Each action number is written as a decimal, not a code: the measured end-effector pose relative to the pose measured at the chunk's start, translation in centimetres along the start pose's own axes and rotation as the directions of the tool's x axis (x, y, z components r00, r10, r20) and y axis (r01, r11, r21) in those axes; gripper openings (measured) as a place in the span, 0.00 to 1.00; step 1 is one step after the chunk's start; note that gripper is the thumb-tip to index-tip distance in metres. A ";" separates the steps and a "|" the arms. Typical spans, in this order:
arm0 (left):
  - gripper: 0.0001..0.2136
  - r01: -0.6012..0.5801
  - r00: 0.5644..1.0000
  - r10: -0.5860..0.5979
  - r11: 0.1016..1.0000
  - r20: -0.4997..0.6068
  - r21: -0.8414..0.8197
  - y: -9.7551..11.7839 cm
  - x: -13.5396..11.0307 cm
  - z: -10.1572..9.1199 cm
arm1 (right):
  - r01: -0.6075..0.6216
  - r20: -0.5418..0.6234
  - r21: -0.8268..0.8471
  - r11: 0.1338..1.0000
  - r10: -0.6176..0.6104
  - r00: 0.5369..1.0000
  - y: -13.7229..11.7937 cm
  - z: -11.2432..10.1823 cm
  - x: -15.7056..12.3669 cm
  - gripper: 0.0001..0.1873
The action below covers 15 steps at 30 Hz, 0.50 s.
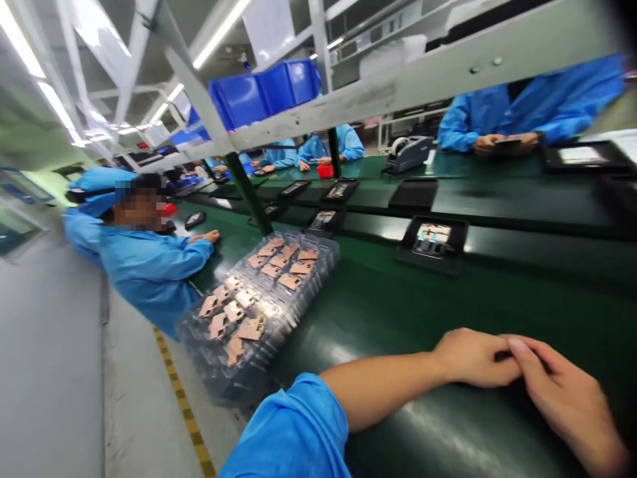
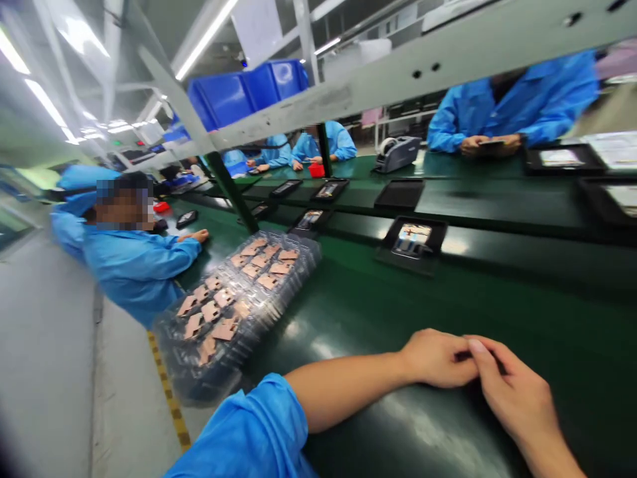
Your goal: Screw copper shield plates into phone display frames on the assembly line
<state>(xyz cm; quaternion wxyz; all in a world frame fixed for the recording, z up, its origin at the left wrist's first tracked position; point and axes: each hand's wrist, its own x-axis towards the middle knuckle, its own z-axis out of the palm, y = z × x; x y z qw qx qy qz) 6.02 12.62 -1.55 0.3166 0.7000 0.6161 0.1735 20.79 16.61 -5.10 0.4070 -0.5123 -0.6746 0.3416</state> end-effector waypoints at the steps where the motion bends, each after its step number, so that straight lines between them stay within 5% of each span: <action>1: 0.21 -0.005 1.000 0.005 1.000 -0.009 0.018 0.5 -0.3 -0.4 | -0.052 0.030 -0.002 0.999 0.052 0.998 -0.7 -0.3 -0.2 0.22; 6: 0.16 -0.007 0.986 0.017 0.998 -0.169 0.059 2.1 -0.8 -1.6 | -0.098 -0.001 0.026 0.995 0.098 0.995 -3.2 -0.1 -0.4 0.22; 8: 0.15 -0.026 0.984 0.035 0.998 -0.174 0.051 2.4 -1.1 -1.6 | -0.042 -0.024 0.070 0.997 0.044 0.999 -4.1 0.1 -0.7 0.23; 10: 0.16 -0.066 0.984 0.070 0.997 -0.166 0.034 2.5 -1.4 -1.6 | 0.058 0.071 0.130 0.990 -0.067 0.995 -5.2 0.0 -1.0 0.23; 15: 0.17 -0.180 0.969 0.175 0.984 -0.176 -0.015 1.5 0.6 -2.5 | 0.088 0.038 0.016 0.996 -0.088 0.995 -5.7 -0.1 0.6 0.11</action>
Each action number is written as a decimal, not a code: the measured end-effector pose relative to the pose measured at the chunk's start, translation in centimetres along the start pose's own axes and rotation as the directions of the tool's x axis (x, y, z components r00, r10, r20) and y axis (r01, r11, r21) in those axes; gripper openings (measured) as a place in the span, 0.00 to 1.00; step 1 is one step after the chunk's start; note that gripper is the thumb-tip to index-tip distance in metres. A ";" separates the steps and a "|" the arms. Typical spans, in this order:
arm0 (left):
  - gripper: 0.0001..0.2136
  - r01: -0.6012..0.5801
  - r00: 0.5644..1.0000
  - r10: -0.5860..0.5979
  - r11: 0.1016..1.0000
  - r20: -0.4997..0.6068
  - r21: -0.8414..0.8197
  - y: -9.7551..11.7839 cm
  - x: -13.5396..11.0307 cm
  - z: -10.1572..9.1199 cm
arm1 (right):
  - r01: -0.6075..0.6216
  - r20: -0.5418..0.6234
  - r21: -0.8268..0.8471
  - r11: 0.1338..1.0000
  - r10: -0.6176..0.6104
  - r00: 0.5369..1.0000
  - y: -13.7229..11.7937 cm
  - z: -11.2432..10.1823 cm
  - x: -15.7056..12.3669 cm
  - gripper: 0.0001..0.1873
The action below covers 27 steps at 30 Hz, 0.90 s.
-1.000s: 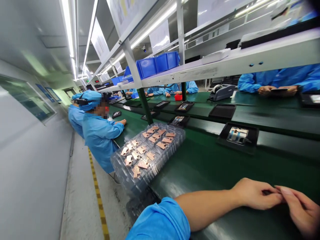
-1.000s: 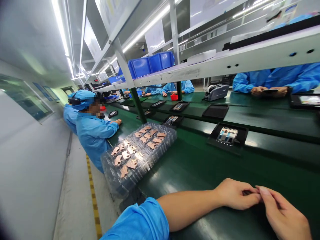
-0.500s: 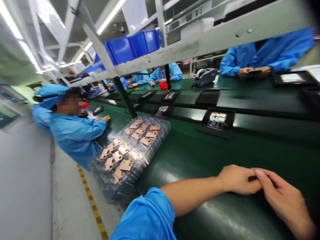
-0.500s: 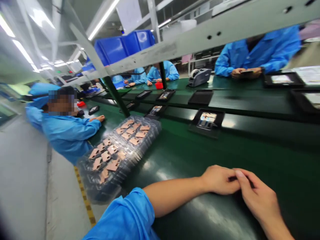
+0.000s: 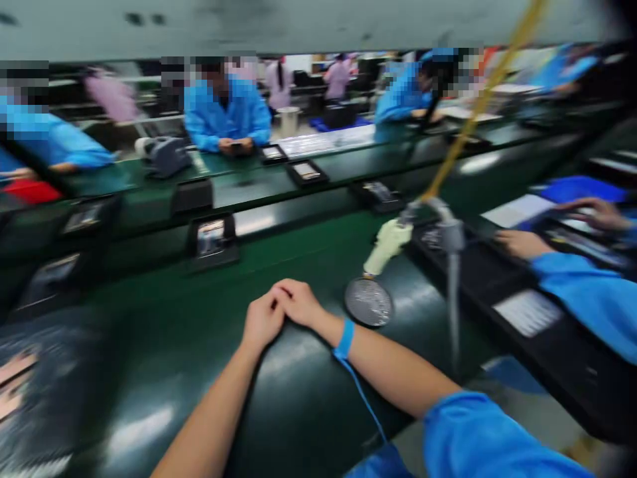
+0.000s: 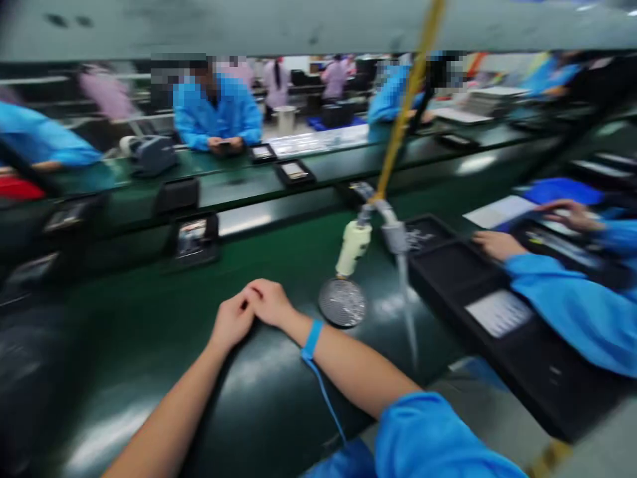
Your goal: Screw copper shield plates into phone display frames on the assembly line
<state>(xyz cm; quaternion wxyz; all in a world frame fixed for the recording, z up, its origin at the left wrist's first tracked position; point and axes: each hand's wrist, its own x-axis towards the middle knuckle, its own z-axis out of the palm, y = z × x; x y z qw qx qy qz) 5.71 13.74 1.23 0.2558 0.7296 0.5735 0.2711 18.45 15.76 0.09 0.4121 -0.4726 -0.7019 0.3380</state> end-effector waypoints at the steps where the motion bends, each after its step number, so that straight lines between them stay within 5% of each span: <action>1: 0.17 -0.014 1.000 0.014 1.000 0.001 -0.010 -0.2 0.5 -0.1 | -0.008 -0.012 -0.024 1.000 0.007 1.000 0.2 -0.1 0.4 0.09; 16: 0.18 0.189 0.982 -0.189 0.981 -0.006 0.043 -2.5 1.7 0.4 | 0.021 -0.015 0.033 0.999 -0.021 1.000 2.4 0.9 1.4 0.04; 27: 0.16 0.312 0.950 -0.313 0.949 -0.001 0.054 -0.9 1.8 -0.2 | -0.015 0.037 -0.066 0.998 0.017 0.999 1.5 0.3 1.6 0.03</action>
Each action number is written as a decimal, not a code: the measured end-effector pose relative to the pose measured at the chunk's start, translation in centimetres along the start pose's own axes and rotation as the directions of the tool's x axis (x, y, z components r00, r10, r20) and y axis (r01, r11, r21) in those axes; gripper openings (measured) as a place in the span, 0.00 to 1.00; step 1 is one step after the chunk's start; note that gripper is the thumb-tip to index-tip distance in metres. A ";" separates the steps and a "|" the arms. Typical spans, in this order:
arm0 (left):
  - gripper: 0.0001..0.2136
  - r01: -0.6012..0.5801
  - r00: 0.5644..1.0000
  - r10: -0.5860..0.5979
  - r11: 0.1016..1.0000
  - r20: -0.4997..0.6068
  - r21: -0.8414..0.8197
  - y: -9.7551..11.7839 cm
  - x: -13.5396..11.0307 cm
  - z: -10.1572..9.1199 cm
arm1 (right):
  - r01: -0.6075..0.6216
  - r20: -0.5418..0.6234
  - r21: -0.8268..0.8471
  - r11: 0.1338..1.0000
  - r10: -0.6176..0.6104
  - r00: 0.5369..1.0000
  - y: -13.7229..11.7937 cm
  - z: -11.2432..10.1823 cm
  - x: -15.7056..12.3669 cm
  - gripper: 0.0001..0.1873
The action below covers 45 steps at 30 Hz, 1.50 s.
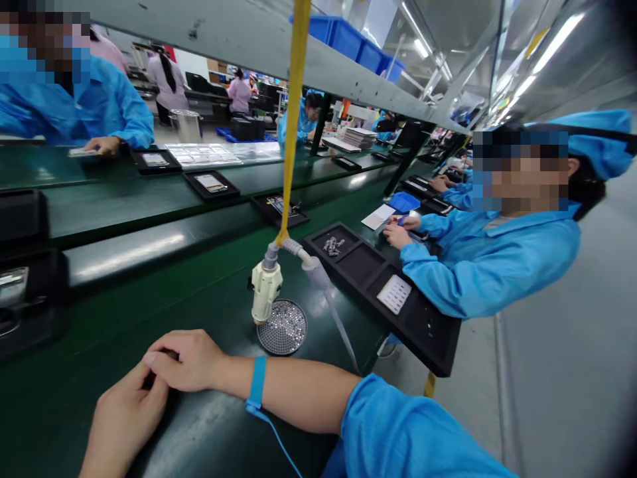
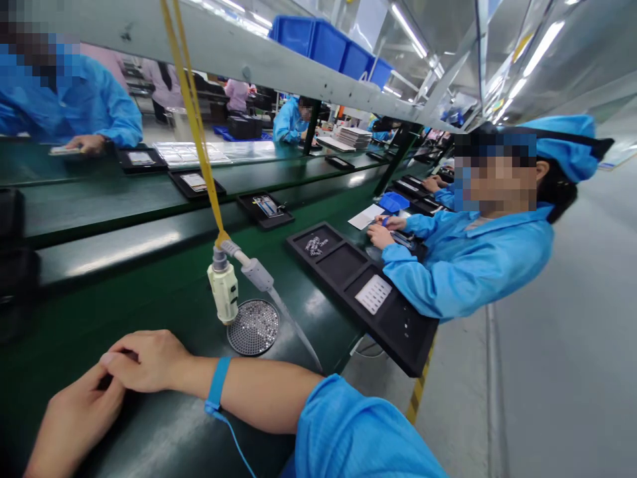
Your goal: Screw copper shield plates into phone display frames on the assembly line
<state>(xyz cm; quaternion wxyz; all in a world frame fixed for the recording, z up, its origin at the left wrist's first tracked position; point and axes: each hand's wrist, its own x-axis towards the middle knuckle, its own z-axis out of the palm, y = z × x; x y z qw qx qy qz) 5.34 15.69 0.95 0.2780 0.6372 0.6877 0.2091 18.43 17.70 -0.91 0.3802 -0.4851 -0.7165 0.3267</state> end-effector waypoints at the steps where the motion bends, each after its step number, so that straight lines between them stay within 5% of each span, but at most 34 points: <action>1: 0.16 0.006 1.000 -0.006 1.000 0.009 0.009 -0.4 0.2 0.1 | -0.002 0.002 -0.002 1.000 0.002 1.000 0.1 0.0 0.1 0.02; 6: 0.15 0.023 1.000 -0.023 0.999 -0.007 0.033 -1.8 0.9 0.8 | 0.016 -0.021 0.014 1.000 -0.016 1.000 0.0 -0.2 0.2 0.01; 12: 0.22 -0.117 0.984 0.115 0.993 -0.135 -0.012 0.0 1.1 1.4 | -0.046 -0.173 0.133 0.990 0.068 0.983 -1.1 -0.7 -0.5 0.03; 19: 0.22 -0.108 0.994 0.109 0.990 0.000 -0.094 -0.5 2.2 1.7 | -0.092 -0.148 0.153 0.984 0.115 0.982 -0.6 -0.3 -0.6 0.06; 45: 0.18 -0.164 0.983 0.168 0.984 0.072 -0.070 0.0 2.4 0.9 | -0.036 -0.140 0.222 0.974 0.068 0.988 -0.4 -0.8 -0.6 0.05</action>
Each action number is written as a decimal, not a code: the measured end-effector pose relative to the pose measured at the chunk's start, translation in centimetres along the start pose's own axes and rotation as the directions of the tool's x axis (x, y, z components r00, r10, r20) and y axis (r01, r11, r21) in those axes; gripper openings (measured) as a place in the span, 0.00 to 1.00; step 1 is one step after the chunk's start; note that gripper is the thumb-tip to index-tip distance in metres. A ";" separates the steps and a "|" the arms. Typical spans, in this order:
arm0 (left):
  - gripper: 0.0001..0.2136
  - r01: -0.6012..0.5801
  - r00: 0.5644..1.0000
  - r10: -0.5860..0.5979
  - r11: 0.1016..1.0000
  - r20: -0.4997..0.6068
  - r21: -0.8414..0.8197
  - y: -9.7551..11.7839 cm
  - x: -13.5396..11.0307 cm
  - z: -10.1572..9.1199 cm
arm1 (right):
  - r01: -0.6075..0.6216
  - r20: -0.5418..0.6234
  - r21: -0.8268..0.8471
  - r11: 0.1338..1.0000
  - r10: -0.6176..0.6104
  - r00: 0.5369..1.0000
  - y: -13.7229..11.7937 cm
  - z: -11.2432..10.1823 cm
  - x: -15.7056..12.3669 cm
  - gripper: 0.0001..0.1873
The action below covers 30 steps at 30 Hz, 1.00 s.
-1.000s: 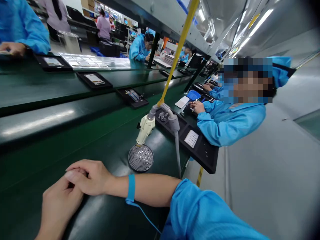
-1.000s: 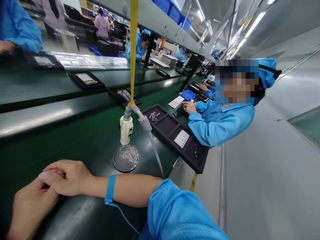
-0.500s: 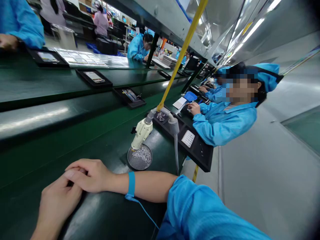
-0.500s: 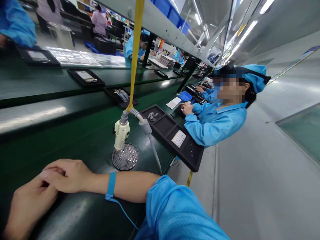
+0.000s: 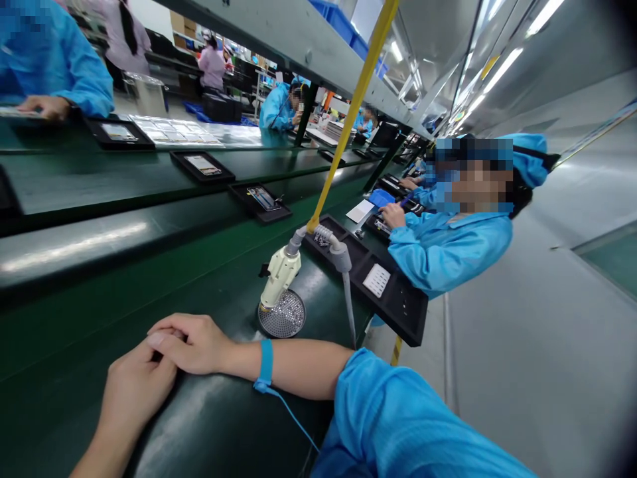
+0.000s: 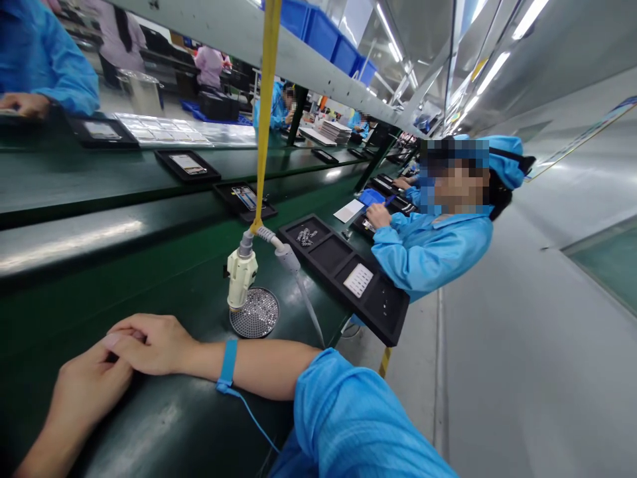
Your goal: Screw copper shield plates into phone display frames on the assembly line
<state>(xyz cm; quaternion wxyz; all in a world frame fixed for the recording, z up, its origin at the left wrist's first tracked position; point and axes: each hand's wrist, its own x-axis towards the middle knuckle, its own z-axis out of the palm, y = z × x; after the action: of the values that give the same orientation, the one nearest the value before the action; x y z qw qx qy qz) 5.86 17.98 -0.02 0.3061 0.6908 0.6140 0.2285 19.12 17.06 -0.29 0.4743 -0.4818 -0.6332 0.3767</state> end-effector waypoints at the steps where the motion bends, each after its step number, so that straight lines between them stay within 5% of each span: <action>1: 0.18 -0.003 1.000 0.003 1.000 -0.005 0.000 -0.2 0.0 0.1 | 0.004 -0.002 0.003 1.000 -0.004 1.000 0.1 0.0 0.0 0.05; 10: 0.15 -0.031 0.999 0.031 1.000 -0.013 0.004 -0.4 0.1 0.3 | -0.059 0.027 -0.039 0.997 0.060 0.998 0.1 0.1 0.0 0.07; 30: 0.19 -0.033 0.999 0.033 0.999 -0.001 -0.001 0.0 -0.2 -0.2 | -0.003 0.017 -0.071 0.997 0.004 1.000 0.1 0.1 0.0 0.05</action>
<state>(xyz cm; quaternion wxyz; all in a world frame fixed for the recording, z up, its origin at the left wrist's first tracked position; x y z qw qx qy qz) 5.74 17.80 0.13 0.3024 0.7007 0.6023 0.2341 19.04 17.14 -0.44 0.4507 -0.4962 -0.6494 0.3590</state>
